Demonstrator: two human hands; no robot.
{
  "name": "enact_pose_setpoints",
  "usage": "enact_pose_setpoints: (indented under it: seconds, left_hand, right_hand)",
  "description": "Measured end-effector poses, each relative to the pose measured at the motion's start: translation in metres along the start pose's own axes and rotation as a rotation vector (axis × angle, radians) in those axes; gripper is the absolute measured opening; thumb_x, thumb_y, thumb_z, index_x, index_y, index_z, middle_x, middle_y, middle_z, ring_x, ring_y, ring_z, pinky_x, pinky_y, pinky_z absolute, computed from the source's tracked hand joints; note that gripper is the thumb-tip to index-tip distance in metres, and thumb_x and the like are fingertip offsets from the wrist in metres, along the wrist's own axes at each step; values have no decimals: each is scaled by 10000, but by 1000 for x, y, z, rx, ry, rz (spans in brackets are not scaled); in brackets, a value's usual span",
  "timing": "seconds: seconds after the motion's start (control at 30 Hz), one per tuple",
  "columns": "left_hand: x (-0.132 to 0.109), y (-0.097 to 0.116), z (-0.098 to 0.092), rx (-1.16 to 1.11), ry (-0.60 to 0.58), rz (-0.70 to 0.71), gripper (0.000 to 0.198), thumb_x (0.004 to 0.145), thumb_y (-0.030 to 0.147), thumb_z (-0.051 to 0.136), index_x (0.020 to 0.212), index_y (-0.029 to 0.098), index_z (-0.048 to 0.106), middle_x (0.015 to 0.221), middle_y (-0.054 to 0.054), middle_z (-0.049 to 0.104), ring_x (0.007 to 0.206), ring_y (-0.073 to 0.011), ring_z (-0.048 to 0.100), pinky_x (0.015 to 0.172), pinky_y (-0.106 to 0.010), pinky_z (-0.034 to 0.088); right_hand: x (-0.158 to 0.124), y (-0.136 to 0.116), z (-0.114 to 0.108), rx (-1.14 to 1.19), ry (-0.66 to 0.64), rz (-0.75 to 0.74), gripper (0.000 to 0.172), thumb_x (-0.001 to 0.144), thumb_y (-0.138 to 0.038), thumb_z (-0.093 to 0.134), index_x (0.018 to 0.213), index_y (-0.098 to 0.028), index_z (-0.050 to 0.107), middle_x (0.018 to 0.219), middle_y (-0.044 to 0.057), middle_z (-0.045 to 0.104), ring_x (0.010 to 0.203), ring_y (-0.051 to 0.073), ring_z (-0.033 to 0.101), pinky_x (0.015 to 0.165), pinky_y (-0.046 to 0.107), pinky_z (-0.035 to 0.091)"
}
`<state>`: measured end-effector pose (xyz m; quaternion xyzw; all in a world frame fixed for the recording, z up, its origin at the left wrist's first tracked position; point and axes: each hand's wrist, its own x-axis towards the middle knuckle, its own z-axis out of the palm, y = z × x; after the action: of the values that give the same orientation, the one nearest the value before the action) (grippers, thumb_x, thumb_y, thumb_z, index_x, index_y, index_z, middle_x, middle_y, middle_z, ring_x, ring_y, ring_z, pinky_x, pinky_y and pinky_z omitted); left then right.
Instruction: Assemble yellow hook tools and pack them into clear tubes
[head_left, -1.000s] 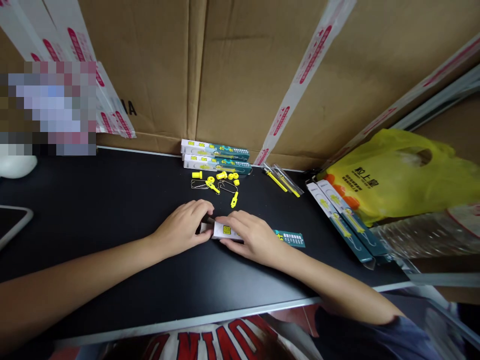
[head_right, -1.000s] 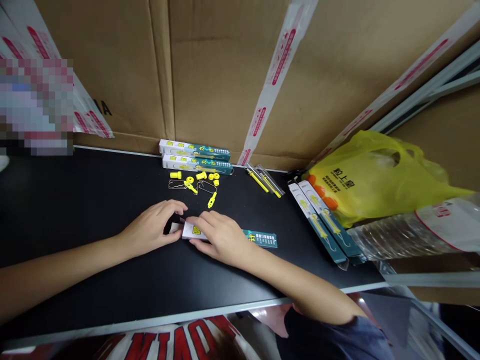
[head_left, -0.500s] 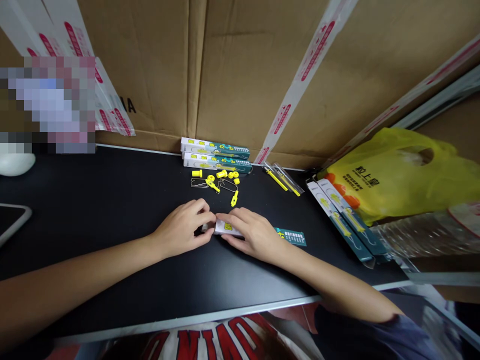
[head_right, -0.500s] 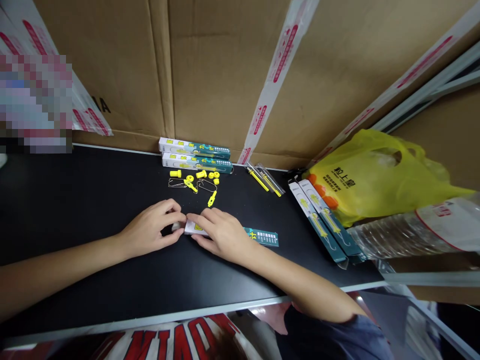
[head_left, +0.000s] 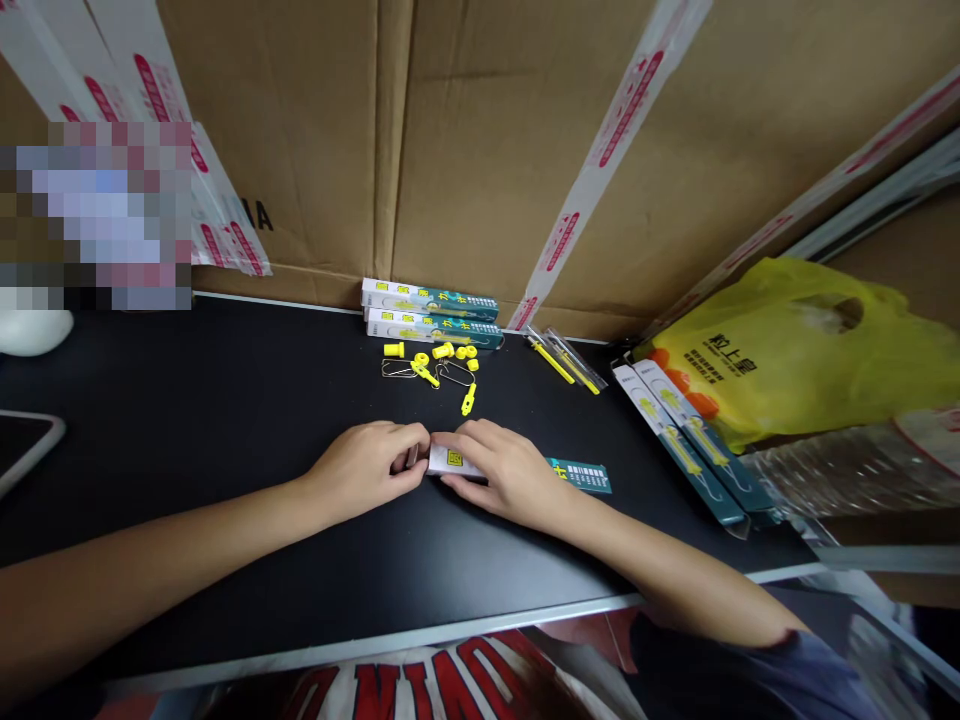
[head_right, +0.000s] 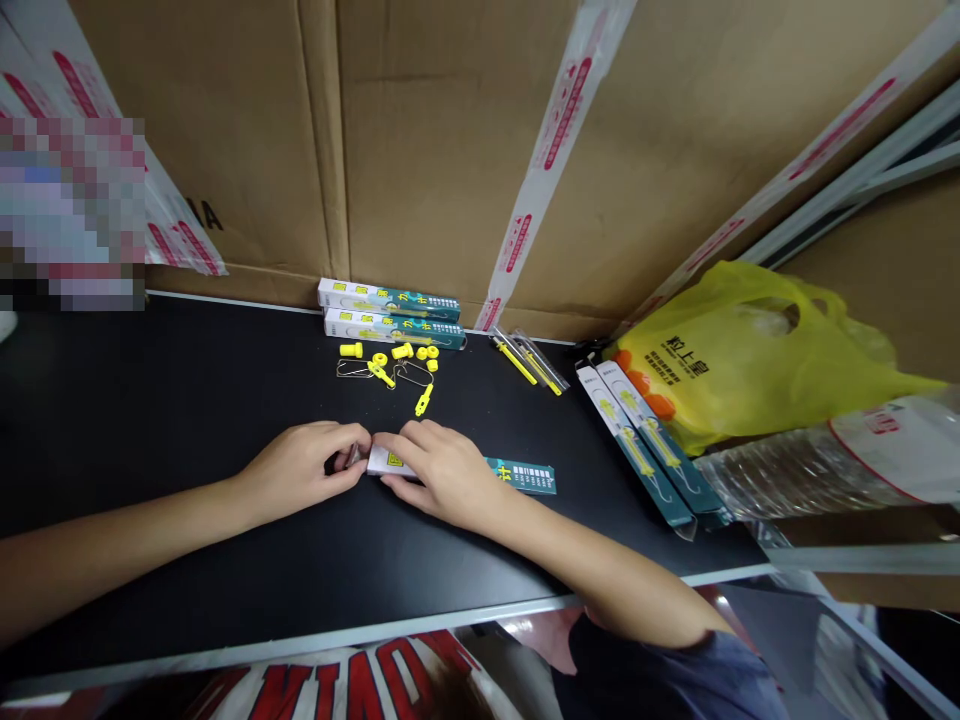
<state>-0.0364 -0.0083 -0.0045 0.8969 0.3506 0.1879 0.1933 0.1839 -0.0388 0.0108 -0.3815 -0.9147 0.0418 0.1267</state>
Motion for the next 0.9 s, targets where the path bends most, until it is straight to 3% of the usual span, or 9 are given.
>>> enact_pose_setpoints:
  seconds: [0.07,0.27,0.5,0.9]
  left_hand:
    - [-1,2,0,-76,7,-26,25,839,213,515,862,216,524,724,35,599,673,-138,579,623,-251,404]
    - [-3,5,2,-201,57,-48,236,816,227,521,1027,228,419,751,46,569,605,-120,541,586,-238,412]
    - [-2,5,-2,-195,43,-94,73,846,240,482,845,224,410,655,71,459,522,-98,438,548,-229,346]
    - [1,3,-3,-165,68,-73,128,788,169,490,713,212,396,622,60,458,543,-106,439,542,-232,324]
  right_hand:
    - [0,0,0,-9,-7,2,361,938,-357,485,1256,-187,507,993,91,614,893,216,568,786,343,496]
    - [0,-1,0,1,-8,-1,369,938,-354,486,1270,-193,502,1000,94,612,894,213,567,786,338,493]
    - [0,-1,-1,8,-21,2,367,943,-358,476,1268,-191,508,1003,91,612,905,212,570,801,341,490]
    - [-1,0,0,6,-14,-7,368,942,-356,478,1272,-195,509,988,92,613,898,212,574,790,341,495]
